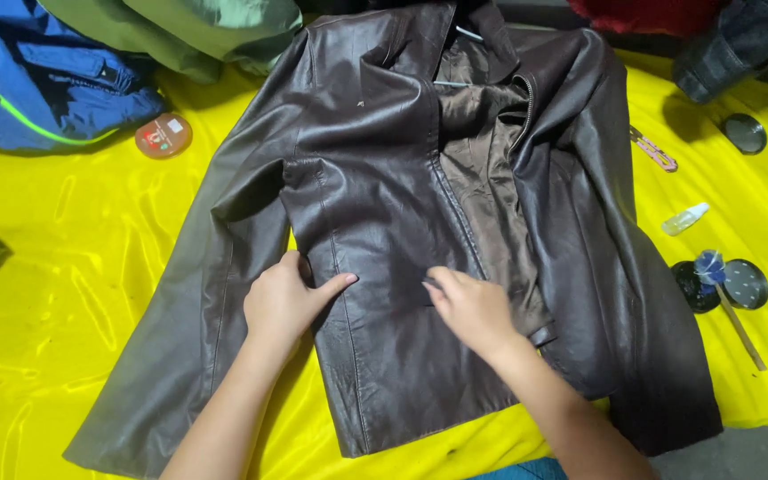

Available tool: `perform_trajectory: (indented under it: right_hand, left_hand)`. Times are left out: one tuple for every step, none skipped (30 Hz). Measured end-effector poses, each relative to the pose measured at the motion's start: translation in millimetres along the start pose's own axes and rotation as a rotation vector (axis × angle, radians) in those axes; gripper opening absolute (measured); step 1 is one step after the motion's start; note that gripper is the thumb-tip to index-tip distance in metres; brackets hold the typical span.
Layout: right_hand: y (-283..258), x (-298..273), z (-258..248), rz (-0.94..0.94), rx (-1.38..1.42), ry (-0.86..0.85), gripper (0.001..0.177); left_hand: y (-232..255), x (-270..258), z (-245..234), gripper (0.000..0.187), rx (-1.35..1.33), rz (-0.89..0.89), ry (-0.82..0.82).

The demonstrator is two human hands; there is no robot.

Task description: The person cleans a brown leather jacket laid on a yellow surface. They apply a liquid with a brush, rub the surface with a small white block, wipe with a dark sponge, and dry the area with a hairdryer. The process is repeated on the same section of the jacket.

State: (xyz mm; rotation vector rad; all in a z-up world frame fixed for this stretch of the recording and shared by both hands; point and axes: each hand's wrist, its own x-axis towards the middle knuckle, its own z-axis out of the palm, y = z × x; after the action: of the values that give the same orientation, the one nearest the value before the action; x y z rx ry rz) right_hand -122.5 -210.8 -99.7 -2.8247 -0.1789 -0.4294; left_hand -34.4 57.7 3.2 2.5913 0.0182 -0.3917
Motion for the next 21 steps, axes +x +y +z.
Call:
perform_trajectory:
  right_hand:
    - [4.6,-5.2,-7.6,-0.002,0.001,-0.005,0.021]
    - [8.9,-9.9,-14.9,0.034,-0.052,-0.026,0.022]
    - [13.4,-14.4,-22.4,0.069,-0.105,-0.046,0.023]
    - [16.7,-19.0,-26.9,0.071,-0.105,-0.048,0.023]
    - [20.1,-23.5,-31.7,0.097,-0.148,-0.071,0.022]
    - [24.6,-26.5,-37.2,0.122,-0.193,-0.09,0.022]
    - [29.0,-29.5,-39.2,0.122,-0.196,-0.088,0.022]
    - [33.2,-33.2,-41.3,0.137,-0.216,-0.111,0.022]
    - [37.5,-36.9,-43.2,0.153,-0.237,-0.134,0.022]
    - [37.5,-37.3,-47.7,0.156,-0.241,-0.135,0.022]
    - [37.6,-37.6,-52.0,0.161,-0.253,-0.149,0.022]
    - [37.0,-37.8,-55.6,0.164,-0.263,-0.165,0.022]
    - [34.6,-37.2,-60.4,0.166,-0.265,-0.167,0.022]
    - [32.1,-35.2,-64.6,0.222,-0.297,-0.22,0.023]
    - [29.4,-33.2,-69.0,0.279,-0.328,-0.272,0.023]
    - [24.9,-29.2,-75.4,0.275,-0.329,-0.272,0.023]
    - [20.5,-25.4,-81.8,0.352,-0.403,-0.334,0.025]
    - [16.1,-22.6,-88.8,0.434,-0.477,-0.394,0.028]
    - [9.8,-15.7,-94.8,0.435,-0.479,-0.395,0.028]
    - [3.8,-9.5,-101.1,0.456,-0.47,-0.382,0.031]
    - [-1.9,-3.4,-107.6,0.478,-0.461,-0.369,0.035]
  left_hand:
    - [-0.4,-0.2,0.4,0.072,-0.002,-0.005,-0.002]
    - [-0.8,0.0,0.3,0.073,-0.006,0.001,-0.002]
    - [-1.0,0.1,0.1,0.073,-0.01,0.007,-0.002]
    - [-1.6,-0.2,0.3,0.073,-0.01,0.007,-0.005]
    - [-1.9,-0.7,0.4,0.073,-0.01,0.009,-0.004]
    - [-0.9,0.0,0.2,0.073,-0.011,0.013,-0.001]
    - [-0.6,-0.3,0.0,0.073,-0.013,0.015,0.0]
    - [-0.3,-0.6,0.2,0.073,-0.016,0.018,0.001]
    - [-0.2,-0.7,0.5,0.072,-0.019,0.02,0.003]
    - [-0.6,-0.4,1.3,0.072,-0.021,0.024,0.0]
    - [-1.1,0.1,2.2,0.072,-0.002,0.032,-0.001]
    - [-2.4,0.1,2.9,0.072,0.017,0.038,-0.002]
    - [-2.0,0.0,3.3,0.072,0.016,0.04,-0.005]
    - [-2.2,-0.1,3.2,0.072,0.016,0.041,-0.001]
    - [-2.4,-0.3,2.8,0.072,0.015,0.042,0.003]
    - [-2.4,-0.2,2.3,0.072,0.012,0.039,0.004]
    - [-2.3,-0.2,1.9,0.072,0.013,0.033,-0.002]
    - [-1.6,0.0,1.9,0.072,0.014,0.03,-0.01]
    - [-2.4,0.4,1.6,0.072,0.013,0.031,-0.011]
    - [-2.6,0.7,1.8,0.071,0.023,0.032,-0.01]
    - [-2.6,0.9,2.1,0.071,0.033,0.033,-0.009]
